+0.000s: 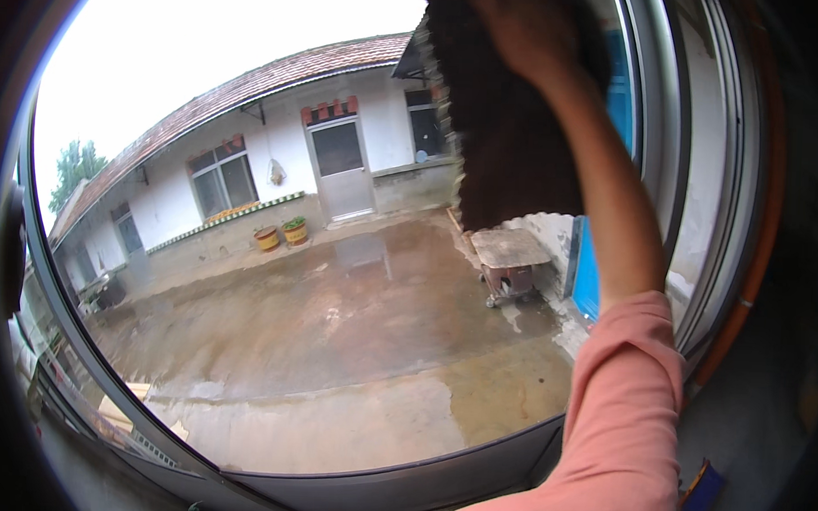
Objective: The person cleans a large glass window and its frame using multiple cloths. They wipe the glass panes, the metal frame, and the wall area around the window, switching between a grey, a green, and a yellow cloth throughout the process.
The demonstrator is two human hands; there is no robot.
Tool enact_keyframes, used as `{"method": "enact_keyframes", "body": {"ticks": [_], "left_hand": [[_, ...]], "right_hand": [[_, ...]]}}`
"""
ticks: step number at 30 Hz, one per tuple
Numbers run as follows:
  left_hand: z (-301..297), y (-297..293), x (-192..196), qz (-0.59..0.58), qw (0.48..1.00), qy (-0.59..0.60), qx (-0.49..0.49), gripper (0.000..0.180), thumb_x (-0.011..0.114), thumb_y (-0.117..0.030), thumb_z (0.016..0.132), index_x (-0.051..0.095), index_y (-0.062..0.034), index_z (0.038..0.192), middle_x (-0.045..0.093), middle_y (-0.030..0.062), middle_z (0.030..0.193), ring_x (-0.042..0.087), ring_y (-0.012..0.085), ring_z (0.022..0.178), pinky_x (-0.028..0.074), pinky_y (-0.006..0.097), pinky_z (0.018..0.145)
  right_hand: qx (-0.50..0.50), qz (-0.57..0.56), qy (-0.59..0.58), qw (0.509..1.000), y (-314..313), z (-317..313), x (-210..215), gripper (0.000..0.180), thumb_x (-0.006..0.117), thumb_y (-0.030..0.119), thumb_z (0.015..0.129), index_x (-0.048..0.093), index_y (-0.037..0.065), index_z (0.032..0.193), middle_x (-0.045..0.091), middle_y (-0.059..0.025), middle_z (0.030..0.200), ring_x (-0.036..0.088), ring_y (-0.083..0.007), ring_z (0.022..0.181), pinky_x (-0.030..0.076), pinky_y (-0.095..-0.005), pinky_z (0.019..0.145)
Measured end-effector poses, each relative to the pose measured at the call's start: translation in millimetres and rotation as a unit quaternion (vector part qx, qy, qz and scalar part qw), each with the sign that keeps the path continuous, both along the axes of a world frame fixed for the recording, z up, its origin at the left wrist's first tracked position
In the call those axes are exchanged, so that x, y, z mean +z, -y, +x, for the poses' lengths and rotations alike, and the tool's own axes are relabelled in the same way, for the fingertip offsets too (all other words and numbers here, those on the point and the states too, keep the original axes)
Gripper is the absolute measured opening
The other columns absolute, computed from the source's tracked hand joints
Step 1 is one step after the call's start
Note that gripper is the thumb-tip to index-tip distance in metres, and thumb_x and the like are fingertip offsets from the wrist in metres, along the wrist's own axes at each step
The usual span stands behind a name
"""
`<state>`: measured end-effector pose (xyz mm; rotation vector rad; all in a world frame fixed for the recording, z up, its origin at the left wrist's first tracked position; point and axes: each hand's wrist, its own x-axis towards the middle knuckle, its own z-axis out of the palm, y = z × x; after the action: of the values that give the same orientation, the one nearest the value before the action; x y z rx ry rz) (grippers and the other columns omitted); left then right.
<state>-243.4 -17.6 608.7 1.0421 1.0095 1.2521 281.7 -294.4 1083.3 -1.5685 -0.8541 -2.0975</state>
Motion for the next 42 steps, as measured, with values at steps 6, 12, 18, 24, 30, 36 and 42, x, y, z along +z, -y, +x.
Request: {"method": "enact_keyframes", "body": {"ticks": [6,12,18,24,30,36,42], "left_hand": [[7.0,-32.2,1.1,-0.067,0.994,0.090,0.000,0.020,0.060,-0.023,0.099,0.069,-0.0054,0.098,0.068,0.0045,0.098,0.064,0.0178,0.088,0.056,0.036,0.077],[40.5,-67.6,13.8,0.047,0.987,0.115,-0.099,0.014,0.063,-0.015,0.096,0.069,-0.0025,0.098,0.070,0.0066,0.090,0.063,0.0164,0.084,0.051,0.031,0.078],[-14.2,-110.9,15.4,0.053,0.984,0.117,-0.124,0.014,0.062,-0.015,0.097,0.068,-0.0025,0.095,0.070,0.0071,0.089,0.062,0.0153,0.082,0.050,0.030,0.077],[-41.4,-145.8,6.2,0.018,0.979,0.144,-0.141,0.014,0.062,-0.013,0.097,0.069,-0.0019,0.094,0.070,0.0065,0.089,0.062,0.0140,0.081,0.050,0.029,0.077],[-75.5,-155.3,15.9,0.038,0.979,0.141,-0.139,0.012,0.063,-0.012,0.097,0.069,-0.0012,0.096,0.070,0.0071,0.090,0.063,0.0140,0.082,0.050,0.028,0.076],[-128.9,-166.3,-7.2,-0.004,0.989,0.113,-0.090,0.014,0.063,-0.013,0.096,0.069,-0.0008,0.098,0.070,0.0087,0.090,0.064,0.0161,0.083,0.051,0.031,0.077],[-139.9,-167.6,-13.2,-0.031,0.994,0.093,-0.048,0.017,0.063,-0.018,0.096,0.069,-0.0016,0.097,0.071,0.0089,0.090,0.063,0.0184,0.086,0.050,0.033,0.081]], "right_hand": [[-0.277,0.045,-0.154,0.947,59.3,92.2,43.9,0.051,0.037,0.046,0.101,0.066,0.007,0.115,0.067,-0.0212,0.113,0.064,-0.0406,0.104,0.050,-0.0500,0.089],[-0.092,0.103,0.053,0.989,-13.4,55.5,103.8,0.051,0.041,0.046,0.097,0.067,0.006,0.114,0.065,-0.0216,0.118,0.062,-0.0404,0.108,0.049,-0.0489,0.091],[0.055,0.050,0.054,0.996,-207.4,-123.2,141.5,0.043,0.060,0.036,0.086,0.063,0.002,0.112,0.066,-0.0218,0.106,0.064,-0.0371,0.099,0.050,-0.0464,0.087],[0.186,-0.094,0.130,0.969,-438.0,-294.1,125.0,0.046,0.068,0.032,0.082,0.063,0.003,0.117,0.065,-0.0193,0.105,0.063,-0.0337,0.098,0.049,-0.0439,0.087],[0.364,-0.367,0.061,0.854,-564.4,-364.4,-37.8,0.038,0.048,0.038,0.101,0.063,0.013,0.125,0.065,-0.0114,0.120,0.062,-0.0257,0.112,0.045,-0.0402,0.101],[0.420,-0.515,-0.041,0.746,-506.4,-338.0,-83.3,0.038,0.049,0.030,0.102,0.054,0.011,0.135,0.057,-0.0094,0.130,0.053,-0.0235,0.117,0.039,-0.0357,0.106],[0.068,-0.251,0.046,0.964,-312.3,-129.6,1.7,0.044,0.042,0.020,0.104,0.039,0.008,0.146,0.040,-0.0131,0.147,0.037,-0.0255,0.135,0.026,-0.0370,0.115]]}}
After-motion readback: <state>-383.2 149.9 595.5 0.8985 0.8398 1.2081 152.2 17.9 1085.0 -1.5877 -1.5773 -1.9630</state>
